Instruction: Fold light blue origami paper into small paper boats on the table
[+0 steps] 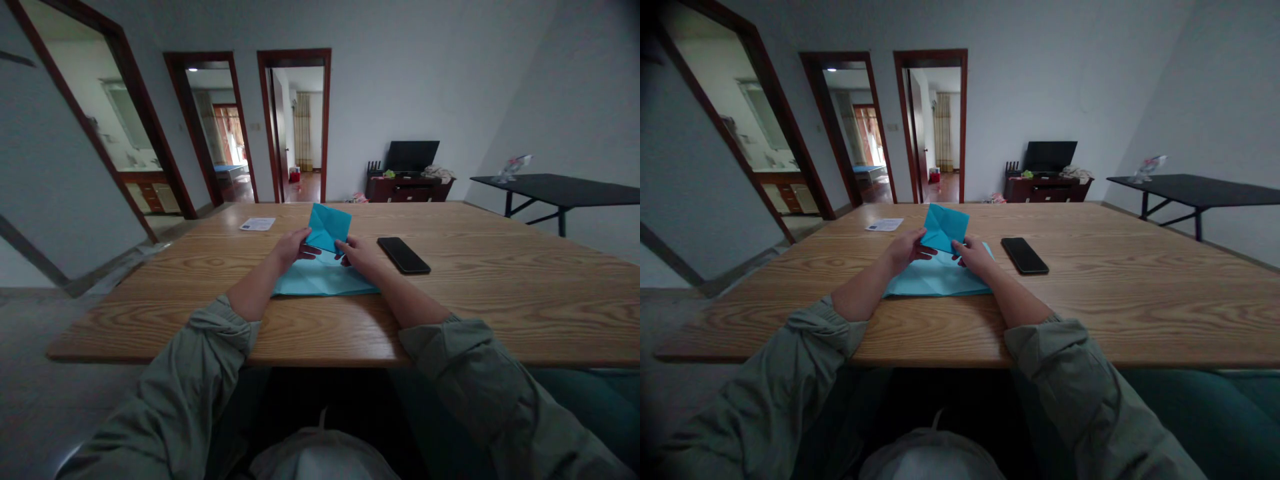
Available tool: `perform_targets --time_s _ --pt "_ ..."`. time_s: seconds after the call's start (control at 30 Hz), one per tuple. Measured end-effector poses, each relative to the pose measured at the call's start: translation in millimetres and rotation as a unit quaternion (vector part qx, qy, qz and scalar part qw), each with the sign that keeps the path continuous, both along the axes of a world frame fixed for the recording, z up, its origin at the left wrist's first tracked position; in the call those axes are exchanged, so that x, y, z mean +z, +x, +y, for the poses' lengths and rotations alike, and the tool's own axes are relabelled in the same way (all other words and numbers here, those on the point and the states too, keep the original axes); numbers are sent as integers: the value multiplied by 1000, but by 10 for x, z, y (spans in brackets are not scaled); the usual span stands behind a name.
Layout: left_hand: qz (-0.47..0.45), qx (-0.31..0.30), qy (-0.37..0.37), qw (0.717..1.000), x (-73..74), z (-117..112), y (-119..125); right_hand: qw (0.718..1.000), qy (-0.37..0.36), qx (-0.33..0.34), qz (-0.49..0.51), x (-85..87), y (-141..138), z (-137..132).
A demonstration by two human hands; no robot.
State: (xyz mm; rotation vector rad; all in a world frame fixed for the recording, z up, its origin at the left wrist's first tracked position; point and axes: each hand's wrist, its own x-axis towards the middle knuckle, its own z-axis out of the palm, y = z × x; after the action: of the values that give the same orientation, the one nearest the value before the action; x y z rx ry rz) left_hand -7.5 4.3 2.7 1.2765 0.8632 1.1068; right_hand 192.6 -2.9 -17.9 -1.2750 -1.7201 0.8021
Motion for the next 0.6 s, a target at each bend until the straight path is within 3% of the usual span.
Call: perform_targets --time_s 0.07,0.13,0.23,0.4,0.6 --pt "40 33 9 999 4 -9 22 990 102 -75 -62 17 -16 -45" --pt "75 57 23 995 8 -27 46 962 219 -130 -93 36 -31 -91" --pt "81 42 53 994 13 -73 71 935 310 -106 -136 43 -69 -139" --pt "22 -67 92 993 14 -168 74 951 278 19 -131 -3 -145 -165" --pt "72 -102 174 977 29 -244 131 958 237 124 -102 80 -142 -266"
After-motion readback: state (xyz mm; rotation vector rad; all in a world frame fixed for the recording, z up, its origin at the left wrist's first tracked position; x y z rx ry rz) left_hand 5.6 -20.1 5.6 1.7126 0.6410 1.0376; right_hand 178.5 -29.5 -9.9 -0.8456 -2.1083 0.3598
